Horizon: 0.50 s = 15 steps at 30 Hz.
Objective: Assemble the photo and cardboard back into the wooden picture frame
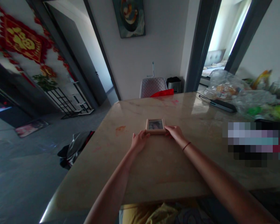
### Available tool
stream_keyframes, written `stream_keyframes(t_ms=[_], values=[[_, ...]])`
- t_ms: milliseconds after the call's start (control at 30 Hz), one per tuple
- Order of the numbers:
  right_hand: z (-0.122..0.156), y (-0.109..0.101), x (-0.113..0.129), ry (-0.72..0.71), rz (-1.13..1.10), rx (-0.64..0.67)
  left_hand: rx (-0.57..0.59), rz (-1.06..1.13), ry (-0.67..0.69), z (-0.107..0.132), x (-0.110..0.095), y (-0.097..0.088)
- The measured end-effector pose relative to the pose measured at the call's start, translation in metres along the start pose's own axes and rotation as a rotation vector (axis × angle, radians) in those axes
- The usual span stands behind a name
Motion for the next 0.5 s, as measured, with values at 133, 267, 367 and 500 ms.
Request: stream_keyframes(t_ms=[133, 267, 367, 500], values=[[0.001, -0.002, 0.002, 0.031, -0.080, 0.003, -0.043, 0.075, -0.031, 0.000, 0.003, -0.004], [-0.002, -0.001, 0.000, 0.030, -0.128, 0.033, -0.076, 0.095, -0.069, 0.002, 0.004, -0.009], [-0.006, 0.000, -0.003, 0.013, -0.140, 0.042, -0.119, 0.073, -0.057, 0.003, 0.004, -0.010], [-0.009, 0.000, -0.006, 0.023, -0.175, 0.068, -0.138, 0.087, -0.053, 0.002, 0.006, -0.008]])
Point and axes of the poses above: each hand's wrist, its own z-axis away from the middle knuckle, its own y-axis out of the palm, x = y × z, the point moved 4 cm from there along -z, towards the middle knuckle, and after that the axes turned 14 degrees about -x, right-handed, at the moved point
